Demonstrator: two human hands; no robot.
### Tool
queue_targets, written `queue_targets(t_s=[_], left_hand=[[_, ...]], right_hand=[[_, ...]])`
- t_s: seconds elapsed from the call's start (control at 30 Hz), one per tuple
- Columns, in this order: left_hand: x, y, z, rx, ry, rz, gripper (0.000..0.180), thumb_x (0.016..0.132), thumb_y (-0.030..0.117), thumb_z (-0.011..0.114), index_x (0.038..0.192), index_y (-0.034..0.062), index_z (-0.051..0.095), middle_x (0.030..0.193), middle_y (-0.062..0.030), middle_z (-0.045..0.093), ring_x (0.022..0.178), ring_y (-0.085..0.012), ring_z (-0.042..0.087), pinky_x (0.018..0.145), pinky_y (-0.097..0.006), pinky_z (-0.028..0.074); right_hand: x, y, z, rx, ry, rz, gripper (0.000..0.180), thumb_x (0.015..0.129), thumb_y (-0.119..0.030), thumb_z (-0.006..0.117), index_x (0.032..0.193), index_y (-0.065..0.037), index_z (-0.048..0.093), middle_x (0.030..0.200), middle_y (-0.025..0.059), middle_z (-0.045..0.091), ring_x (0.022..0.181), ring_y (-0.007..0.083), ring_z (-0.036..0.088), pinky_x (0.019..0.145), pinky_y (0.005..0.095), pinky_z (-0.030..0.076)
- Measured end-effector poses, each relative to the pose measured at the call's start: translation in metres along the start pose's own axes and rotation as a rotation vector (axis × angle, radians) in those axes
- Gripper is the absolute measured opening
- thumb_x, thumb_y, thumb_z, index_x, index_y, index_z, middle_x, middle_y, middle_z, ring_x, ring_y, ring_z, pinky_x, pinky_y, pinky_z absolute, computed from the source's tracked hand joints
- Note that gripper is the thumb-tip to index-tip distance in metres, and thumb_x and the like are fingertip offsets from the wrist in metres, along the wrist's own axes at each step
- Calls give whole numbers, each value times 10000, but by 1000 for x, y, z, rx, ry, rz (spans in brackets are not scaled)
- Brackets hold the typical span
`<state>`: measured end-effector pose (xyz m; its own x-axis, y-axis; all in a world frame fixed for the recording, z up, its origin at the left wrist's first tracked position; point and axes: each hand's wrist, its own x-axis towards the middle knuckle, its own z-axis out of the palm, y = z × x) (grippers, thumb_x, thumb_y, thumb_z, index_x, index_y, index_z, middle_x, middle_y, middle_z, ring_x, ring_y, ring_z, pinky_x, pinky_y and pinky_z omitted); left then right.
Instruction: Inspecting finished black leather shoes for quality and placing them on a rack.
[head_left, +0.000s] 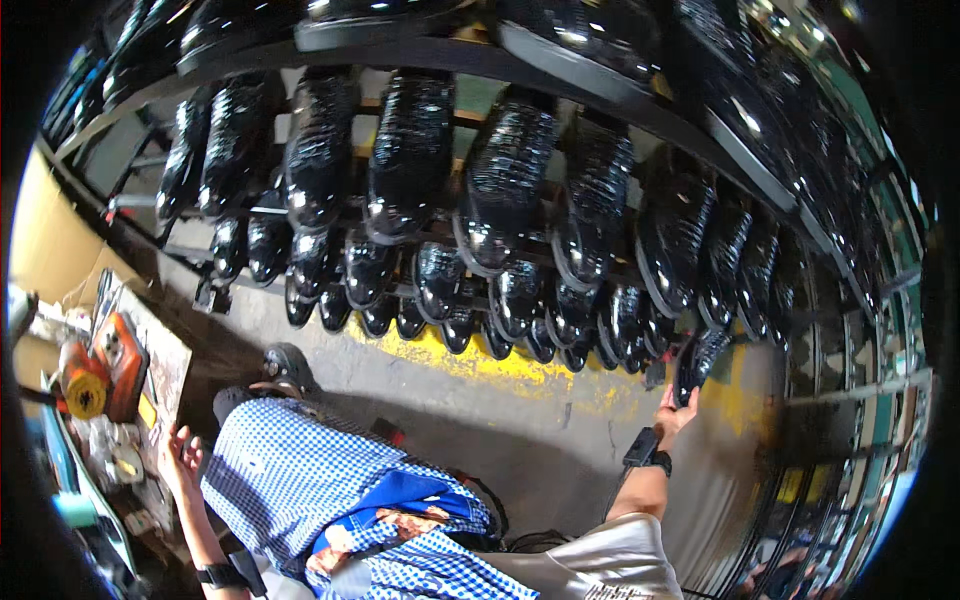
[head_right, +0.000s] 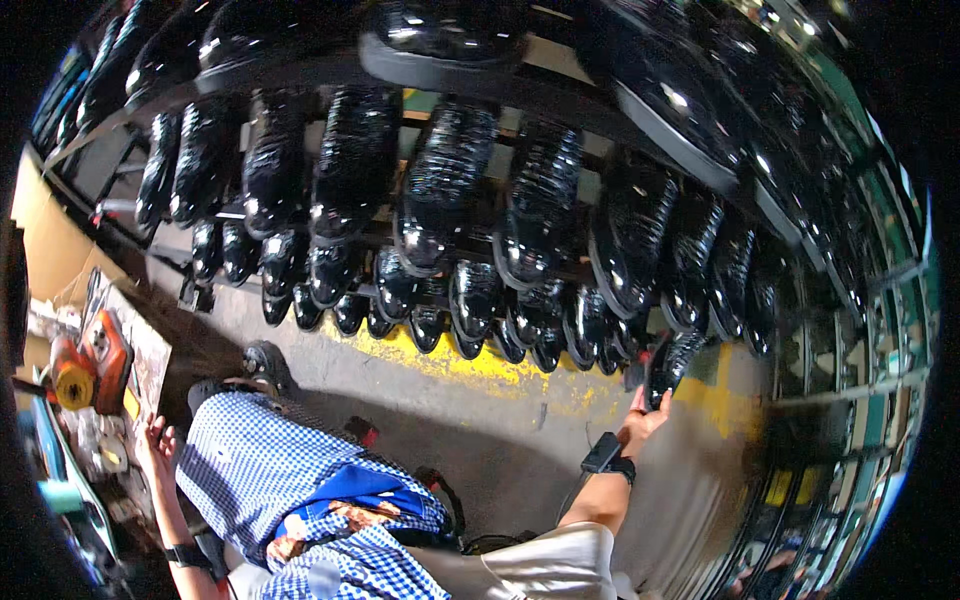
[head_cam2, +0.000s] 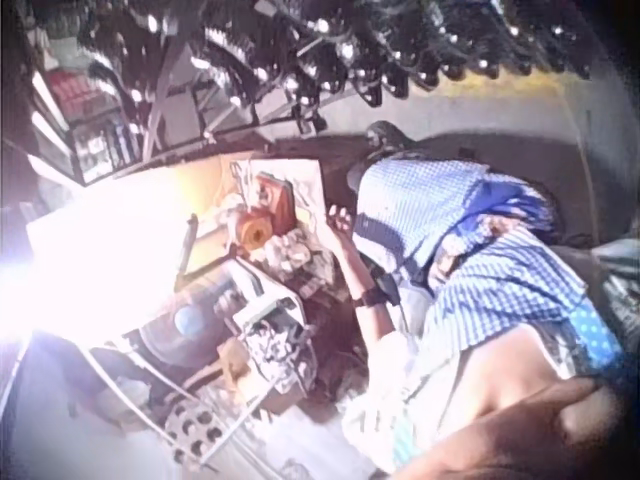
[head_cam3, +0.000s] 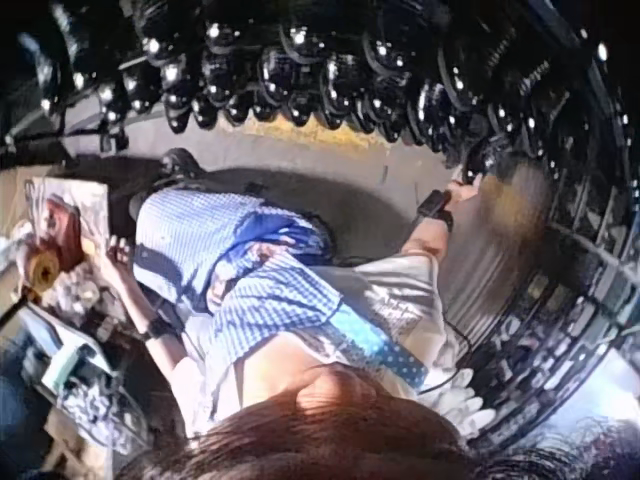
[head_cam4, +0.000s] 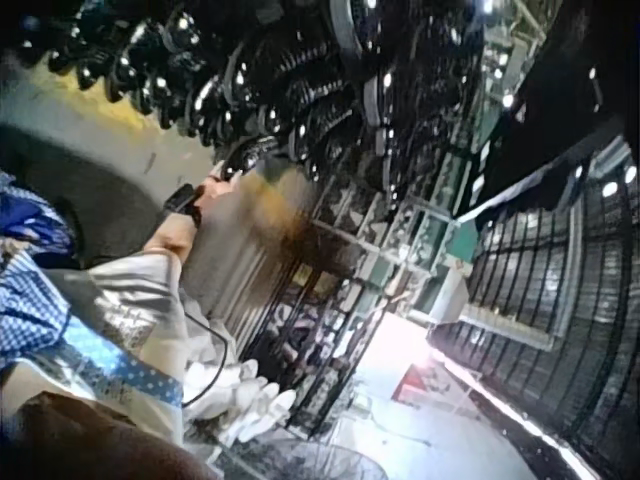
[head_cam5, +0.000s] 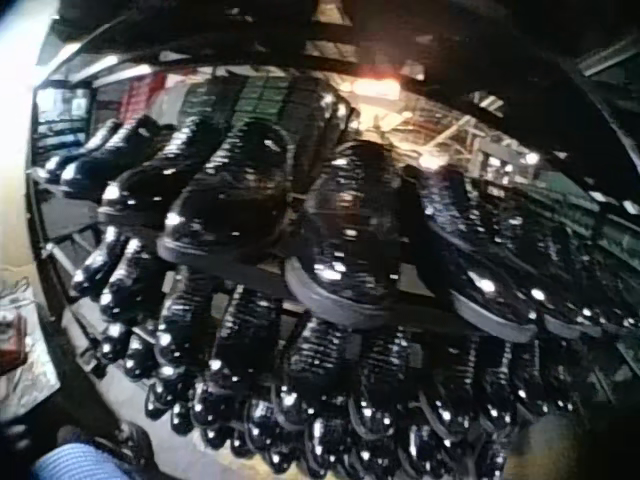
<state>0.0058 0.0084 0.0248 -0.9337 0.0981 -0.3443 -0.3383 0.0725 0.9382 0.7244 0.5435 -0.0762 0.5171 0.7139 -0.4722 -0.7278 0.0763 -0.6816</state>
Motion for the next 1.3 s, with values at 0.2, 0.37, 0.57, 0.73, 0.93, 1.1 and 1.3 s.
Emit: queue_targets(t_s=[0.2,0.37,0.57,0.73,0.93,1.1,1.3], left_hand=[[-28,-9,-3,73,103,-37,435,888,380,516,1210,89,517,1000,-68,615,743,-178,633,586,-257,519],[-44,-15,22,87,48,57,385,923,330,481,1171,39,519,880,-98,627,622,-158,626,531,-242,513],[-33,-17,25,248,-64,206,249,953,210,445,1110,56,562,797,-50,643,589,-86,607,521,-193,479],[-17,-26,21,426,-67,349,192,919,97,475,1047,28,600,714,-54,648,600,-97,612,558,-216,493],[-17,-35,10,614,67,554,142,818,32,550,926,21,642,600,-100,584,502,-138,587,478,-256,434],[-15,-30,3,488,72,497,133,810,-23,526,893,-24,630,613,-95,614,525,-152,621,497,-243,483],[-9,-32,-2,423,3,510,155,795,-38,490,851,-48,635,604,-102,629,548,-152,646,515,-243,518]], right_hand=[[87,12,27,-186,181,166,644,682,-662,599,999,-102,592,983,34,622,1015,248,550,966,559,351],[29,161,-55,-433,-261,123,299,887,-412,457,721,-174,530,625,-22,487,565,140,496,535,271,435],[-146,302,2,-1439,-816,778,329,827,-346,581,997,-65,566,862,102,648,644,225,613,563,345,522],[-278,399,65,-1685,-1205,751,379,864,-271,562,1181,-75,495,988,114,631,694,194,617,544,296,506],[-365,520,107,-1581,-1455,443,630,830,-204,620,1365,-117,299,1356,120,390,768,169,599,509,269,481],[-396,611,137,-1720,-1725,-316,766,733,-231,689,1366,-96,281,1303,210,426,919,353,594,706,386,522],[-419,671,178,-2207,-1626,-467,709,790,-433,564,1282,51,400,1304,265,421,1194,384,426,1036,395,287]])
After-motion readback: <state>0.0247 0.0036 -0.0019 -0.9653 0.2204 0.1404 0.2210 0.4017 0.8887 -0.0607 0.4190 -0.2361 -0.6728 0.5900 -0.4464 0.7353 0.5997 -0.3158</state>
